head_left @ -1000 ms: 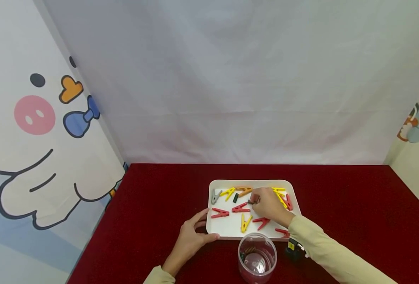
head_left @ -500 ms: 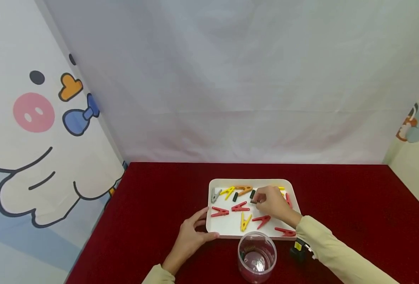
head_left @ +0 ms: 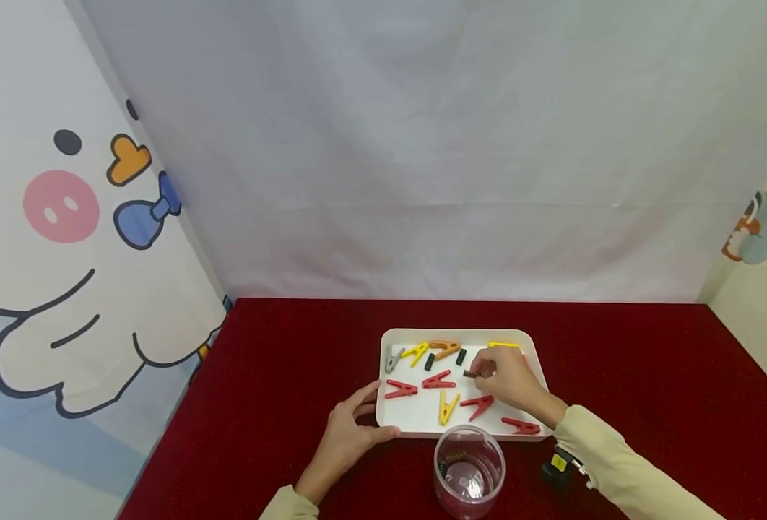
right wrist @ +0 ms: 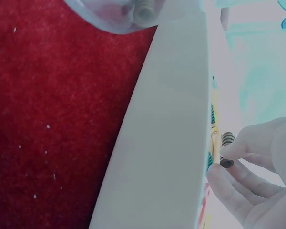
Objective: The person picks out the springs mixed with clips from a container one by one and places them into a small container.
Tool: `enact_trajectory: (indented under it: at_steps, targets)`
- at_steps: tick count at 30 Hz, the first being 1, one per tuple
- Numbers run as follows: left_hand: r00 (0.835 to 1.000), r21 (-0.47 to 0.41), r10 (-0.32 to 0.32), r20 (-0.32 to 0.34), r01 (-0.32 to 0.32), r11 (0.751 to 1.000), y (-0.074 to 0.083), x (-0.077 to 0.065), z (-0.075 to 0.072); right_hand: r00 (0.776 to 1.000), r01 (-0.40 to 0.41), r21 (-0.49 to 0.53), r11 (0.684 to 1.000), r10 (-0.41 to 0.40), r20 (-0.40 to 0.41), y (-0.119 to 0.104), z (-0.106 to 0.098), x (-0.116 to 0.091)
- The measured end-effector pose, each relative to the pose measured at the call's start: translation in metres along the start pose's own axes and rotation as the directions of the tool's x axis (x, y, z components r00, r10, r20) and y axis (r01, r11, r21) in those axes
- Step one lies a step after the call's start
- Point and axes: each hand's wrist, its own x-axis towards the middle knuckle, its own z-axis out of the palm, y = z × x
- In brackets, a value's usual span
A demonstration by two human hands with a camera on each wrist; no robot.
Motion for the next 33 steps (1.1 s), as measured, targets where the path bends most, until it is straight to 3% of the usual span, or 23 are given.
enact_trajectory:
  at_steps: [9,17,26,33]
  targets:
    - [1.0,-0.018,0.018,0.011,-0.018,1.0,0.001,0.002,0.004,0.999,0.027,-0.019,0.999,-0.027,-0.021,-0.004,-0.015,-0.01]
    - [1.0,-0.021,0.01,0.002,-0.01,1.0,0.004,-0.002,-0.002,0.999,0.034,0.019,0.999,-0.034,0.002,-0.01,-0.014,-0.018]
    - [1.0,-0.012,0.003,-0.002,-0.003,1.0,-0.001,-0.002,-0.001,0.995,0.099,0.052,0.994,-0.098,-0.023,-0.019,-0.021,-0.028]
    - [1.0,-0.003,0.003,-0.001,-0.003,1.0,-0.001,-0.001,-0.001,0.997,0.077,0.052,0.996,-0.076,-0.019,-0.029,-0.028,-0.037]
